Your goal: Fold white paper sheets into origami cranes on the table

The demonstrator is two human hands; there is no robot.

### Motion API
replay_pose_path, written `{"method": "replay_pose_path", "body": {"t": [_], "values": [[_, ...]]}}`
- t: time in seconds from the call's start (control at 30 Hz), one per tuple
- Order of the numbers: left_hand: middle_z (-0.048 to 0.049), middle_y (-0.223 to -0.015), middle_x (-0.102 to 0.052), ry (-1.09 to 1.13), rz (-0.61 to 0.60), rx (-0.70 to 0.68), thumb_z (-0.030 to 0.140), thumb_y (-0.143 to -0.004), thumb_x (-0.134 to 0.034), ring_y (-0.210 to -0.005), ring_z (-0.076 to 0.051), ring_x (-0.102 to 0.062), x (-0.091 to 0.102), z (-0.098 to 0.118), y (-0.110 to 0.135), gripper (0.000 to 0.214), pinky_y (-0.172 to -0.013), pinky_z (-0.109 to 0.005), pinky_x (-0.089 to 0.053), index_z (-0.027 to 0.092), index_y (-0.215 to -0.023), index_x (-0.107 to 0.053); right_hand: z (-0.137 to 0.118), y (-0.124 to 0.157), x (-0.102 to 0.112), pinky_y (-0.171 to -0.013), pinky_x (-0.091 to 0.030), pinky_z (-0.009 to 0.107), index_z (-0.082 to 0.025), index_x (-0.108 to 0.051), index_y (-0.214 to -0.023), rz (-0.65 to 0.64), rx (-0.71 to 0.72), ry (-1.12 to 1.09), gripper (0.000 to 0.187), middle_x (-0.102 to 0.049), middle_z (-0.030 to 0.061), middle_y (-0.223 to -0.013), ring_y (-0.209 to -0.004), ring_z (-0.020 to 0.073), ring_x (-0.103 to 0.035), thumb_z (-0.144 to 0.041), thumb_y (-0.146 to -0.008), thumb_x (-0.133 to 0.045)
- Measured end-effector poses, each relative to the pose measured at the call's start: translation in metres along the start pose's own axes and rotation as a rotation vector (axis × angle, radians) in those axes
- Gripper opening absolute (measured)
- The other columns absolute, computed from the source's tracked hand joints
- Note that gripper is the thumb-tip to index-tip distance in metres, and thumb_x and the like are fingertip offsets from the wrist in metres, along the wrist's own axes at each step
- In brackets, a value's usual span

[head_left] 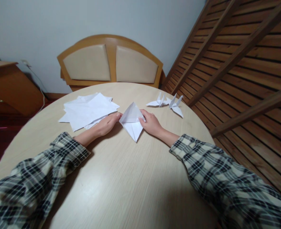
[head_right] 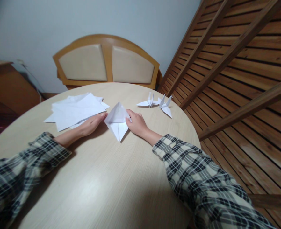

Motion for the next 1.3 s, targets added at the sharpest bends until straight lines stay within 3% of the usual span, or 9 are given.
{"method": "replay_pose_path", "body": {"t": [0.13, 0.3, 0.6, 1.03, 1.3], "values": [[-0.0092, -0.107, -0.066, 0.029, -0.01, 0.009, 0.04, -0.1, -0.021, -0.101, -0.024, -0.06, -0.001, -0.007, -0.001, 0.043, -0.097, -0.041, -0.044, 0.018, -0.104, -0.057, 0.003, 0.0, 0.001, -0.089, -0.046, 0.04, -0.016, -0.058, -0.12, 0.008, -0.022, -0.01, 0.035, -0.069, 0.0111, -0.112, -0.099, 0.0258, -0.064, -0.019, -0.087, -0.047], [-0.0105, -0.115, -0.065, -0.05, -0.046, -0.037, 0.036, -0.094, -0.036, -0.108, -0.026, -0.059, -0.005, -0.003, -0.001, 0.033, -0.1, -0.043, -0.044, 0.017, -0.112, -0.056, 0.007, 0.0, 0.0, -0.087, -0.047, 0.039, -0.017, -0.058, -0.121, 0.015, -0.053, -0.024, 0.036, -0.07, 0.0106, -0.111, -0.095, 0.025, -0.065, -0.019, -0.086, -0.047], [-0.0094, -0.109, -0.066, -0.054, -0.06, -0.089, 0.043, -0.096, -0.039, -0.099, -0.024, -0.061, -0.006, 0.007, 0.0, 0.036, -0.092, -0.042, -0.048, 0.017, -0.111, -0.058, 0.009, 0.0, 0.0, -0.088, -0.047, 0.04, -0.016, -0.057, -0.122, 0.028, -0.074, -0.029, 0.037, -0.07, 0.0117, -0.112, -0.098, 0.0262, -0.065, -0.019, -0.086, -0.049], [-0.0088, -0.113, -0.066, -0.132, -0.06, -0.182, 0.036, -0.097, -0.048, -0.104, -0.022, -0.061, -0.01, 0.004, 0.002, 0.027, -0.093, -0.04, -0.048, 0.02, -0.115, -0.06, 0.011, -0.001, 0.001, -0.083, -0.049, 0.039, -0.019, -0.059, -0.12, 0.047, -0.079, -0.042, 0.035, -0.071, 0.01, -0.107, -0.09, 0.0246, -0.066, -0.02, -0.086, -0.049], [-0.009, -0.111, -0.064, -0.163, -0.045, -0.166, 0.046, -0.091, -0.057, -0.103, -0.024, -0.059, -0.008, 0.002, 0.002, 0.034, -0.091, -0.041, -0.048, 0.021, -0.113, -0.062, 0.013, -0.001, 0.0, -0.085, -0.05, 0.039, -0.02, -0.059, -0.12, 0.057, -0.075, -0.064, 0.036, -0.071, 0.0086, -0.11, -0.093, 0.0244, -0.067, -0.02, -0.085, -0.05]]}}
Point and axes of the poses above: each hand's wrist, its own y-axis away from the middle knuckle, its own x-axis out of the back of the hand, z = x × y, the point moved 9 cm from there along -y, towards the middle knuckle
